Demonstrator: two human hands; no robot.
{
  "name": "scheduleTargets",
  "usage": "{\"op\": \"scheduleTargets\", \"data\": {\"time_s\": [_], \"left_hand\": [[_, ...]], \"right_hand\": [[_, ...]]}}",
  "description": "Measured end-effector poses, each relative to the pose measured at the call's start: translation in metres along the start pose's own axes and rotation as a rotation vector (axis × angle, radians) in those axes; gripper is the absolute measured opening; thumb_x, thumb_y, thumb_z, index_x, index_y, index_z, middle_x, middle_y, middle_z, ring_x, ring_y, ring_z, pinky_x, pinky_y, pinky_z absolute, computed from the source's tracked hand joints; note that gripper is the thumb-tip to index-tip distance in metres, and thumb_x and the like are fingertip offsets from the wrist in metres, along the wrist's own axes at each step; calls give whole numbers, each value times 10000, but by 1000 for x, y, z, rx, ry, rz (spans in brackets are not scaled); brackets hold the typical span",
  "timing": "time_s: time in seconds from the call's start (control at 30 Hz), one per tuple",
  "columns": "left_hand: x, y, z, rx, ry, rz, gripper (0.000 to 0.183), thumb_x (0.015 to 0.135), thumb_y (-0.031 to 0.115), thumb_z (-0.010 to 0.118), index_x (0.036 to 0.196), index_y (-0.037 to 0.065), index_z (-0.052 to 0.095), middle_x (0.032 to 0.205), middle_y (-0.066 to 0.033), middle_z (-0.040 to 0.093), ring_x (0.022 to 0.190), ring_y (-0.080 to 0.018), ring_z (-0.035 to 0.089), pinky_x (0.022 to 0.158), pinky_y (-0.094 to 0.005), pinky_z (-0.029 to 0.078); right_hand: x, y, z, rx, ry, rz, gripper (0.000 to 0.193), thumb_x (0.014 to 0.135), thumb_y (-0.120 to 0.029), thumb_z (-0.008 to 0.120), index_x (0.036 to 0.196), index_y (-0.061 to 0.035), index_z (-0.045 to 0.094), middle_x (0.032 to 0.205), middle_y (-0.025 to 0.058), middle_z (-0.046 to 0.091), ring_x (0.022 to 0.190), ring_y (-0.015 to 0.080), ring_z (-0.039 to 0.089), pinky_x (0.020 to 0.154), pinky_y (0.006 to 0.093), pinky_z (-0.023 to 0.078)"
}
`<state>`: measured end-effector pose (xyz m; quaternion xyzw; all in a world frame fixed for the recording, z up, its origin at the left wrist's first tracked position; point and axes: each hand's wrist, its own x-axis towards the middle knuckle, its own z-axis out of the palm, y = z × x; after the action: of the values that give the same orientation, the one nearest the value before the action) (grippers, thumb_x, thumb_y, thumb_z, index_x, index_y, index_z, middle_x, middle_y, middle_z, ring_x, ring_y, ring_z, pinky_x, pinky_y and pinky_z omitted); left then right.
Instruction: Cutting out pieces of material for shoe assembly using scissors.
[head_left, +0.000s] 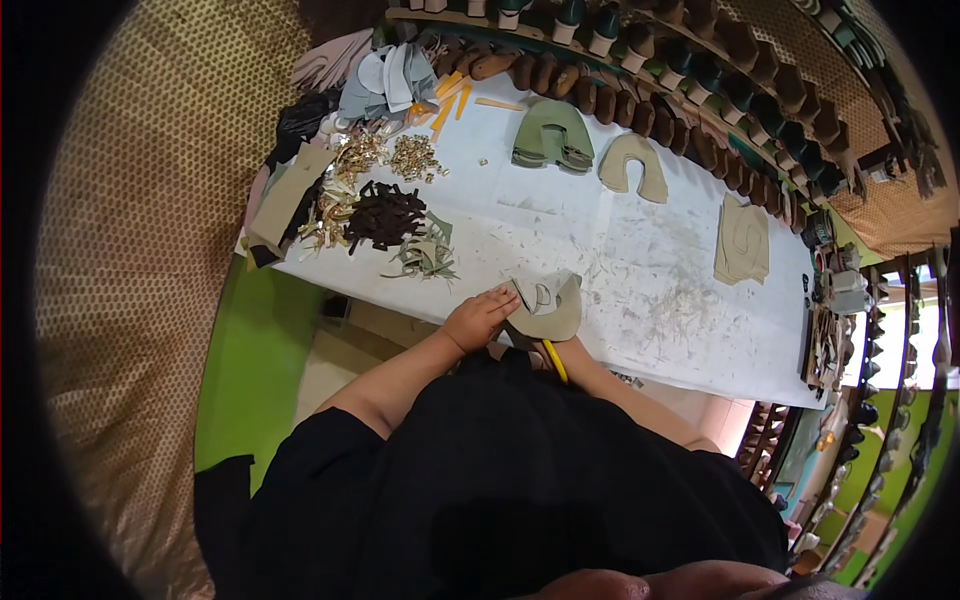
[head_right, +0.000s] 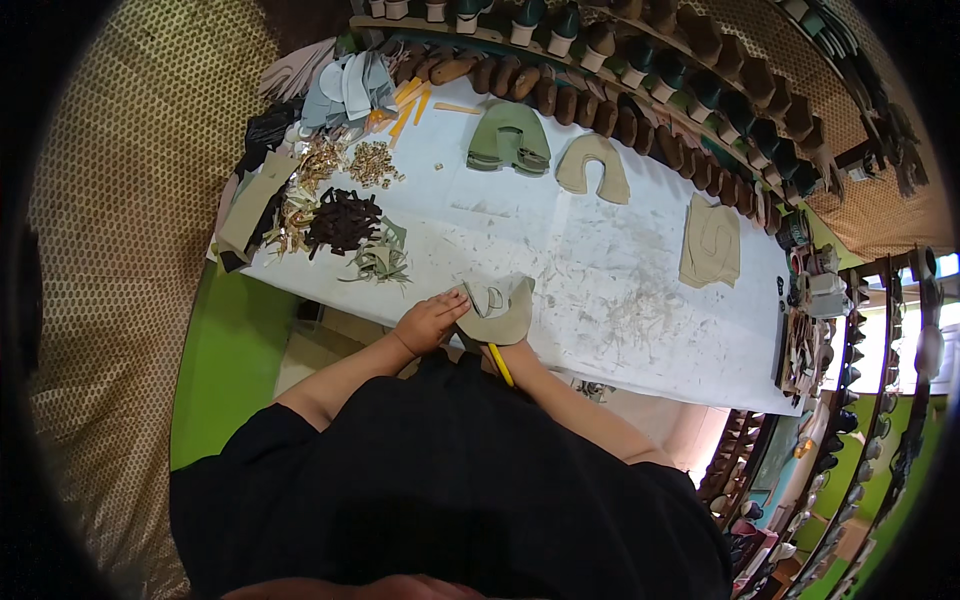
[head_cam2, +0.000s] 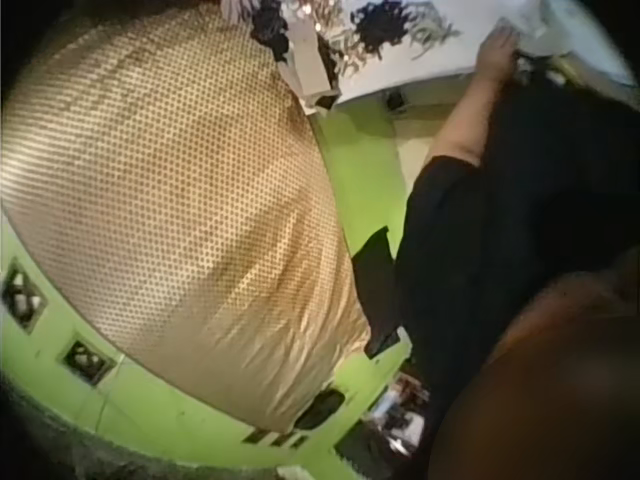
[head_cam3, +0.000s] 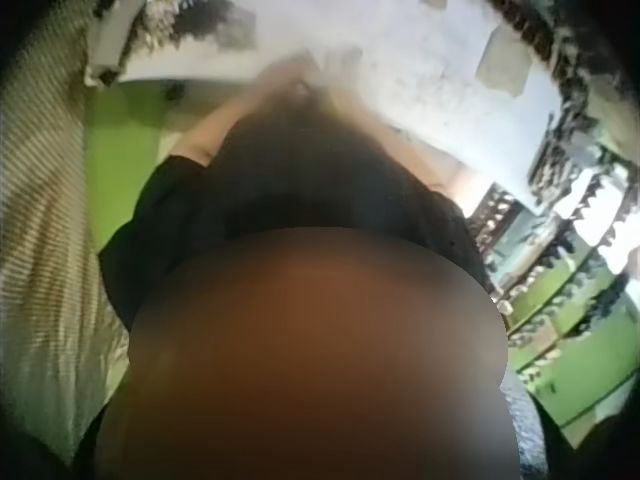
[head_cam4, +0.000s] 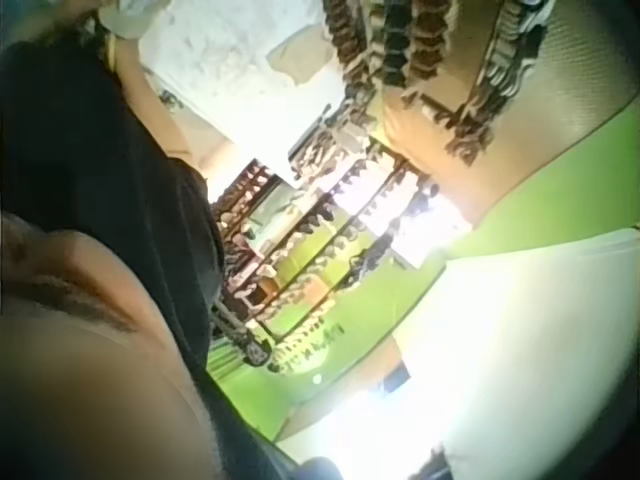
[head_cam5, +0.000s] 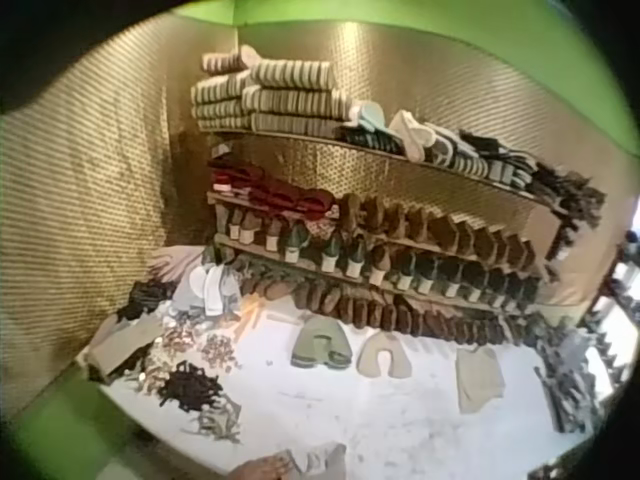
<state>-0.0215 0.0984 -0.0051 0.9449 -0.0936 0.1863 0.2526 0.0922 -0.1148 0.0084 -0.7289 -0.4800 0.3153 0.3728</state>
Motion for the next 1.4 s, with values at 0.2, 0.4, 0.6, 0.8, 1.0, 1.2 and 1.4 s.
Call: {"op": "scheduleTargets", "data": {"time_s": [0.2,0.4,0.6,0.8,1.0,1.2,1.4], "left_hand": [[-2,-2,0,-13,7,14,450,833,40,610,1283,41,590,1295,-127,607,1218,-309,574,1009,-404,479],[-1,-1,-2,-35,17,25,476,815,11,631,1288,58,592,1280,-125,618,1209,-320,580,1001,-410,489],[-4,-2,0,-29,11,16,475,821,13,628,1293,58,591,1293,-122,613,1215,-320,577,1004,-411,486],[-6,-4,3,-16,8,37,496,801,47,587,1297,53,586,1332,-120,592,1234,-308,564,999,-391,483],[-8,-3,-1,-10,-37,54,486,812,53,584,1297,67,588,1317,-104,606,1214,-302,582,978,-384,494],[-7,-3,-1,-2,-21,58,493,805,51,593,1297,75,589,1310,-94,613,1213,-303,586,965,-387,501],[-7,-6,2,-16,-23,75,489,806,58,601,1295,70,588,1329,-103,599,1226,-310,575,988,-391,492]], "right_hand": [[10,-26,-9,212,17,126,370,936,-199,620,1281,-71,576,1267,155,605,1180,324,554,1023,377,423],[7,-14,-8,105,46,66,354,935,-203,622,1259,-64,593,1252,136,616,1135,283,577,978,356,449],[1,-1,-5,318,23,384,356,915,-129,593,1265,-63,585,1192,138,639,1030,247,592,881,338,479],[7,-18,-8,97,107,40,361,945,-203,589,1280,-72,576,1251,136,615,1124,280,583,962,348,464],[13,-43,-19,107,-58,162,407,937,-257,616,1299,-78,563,1293,133,595,1190,289,555,1012,358,439],[5,-11,-10,-12,-23,113,396,922,-241,625,1280,-78,577,1267,129,610,1166,298,564,991,361,447],[15,-21,-12,-20,52,-45,409,927,-239,619,1288,-57,558,1292,141,582,1161,302,561,996,365,441]]}}
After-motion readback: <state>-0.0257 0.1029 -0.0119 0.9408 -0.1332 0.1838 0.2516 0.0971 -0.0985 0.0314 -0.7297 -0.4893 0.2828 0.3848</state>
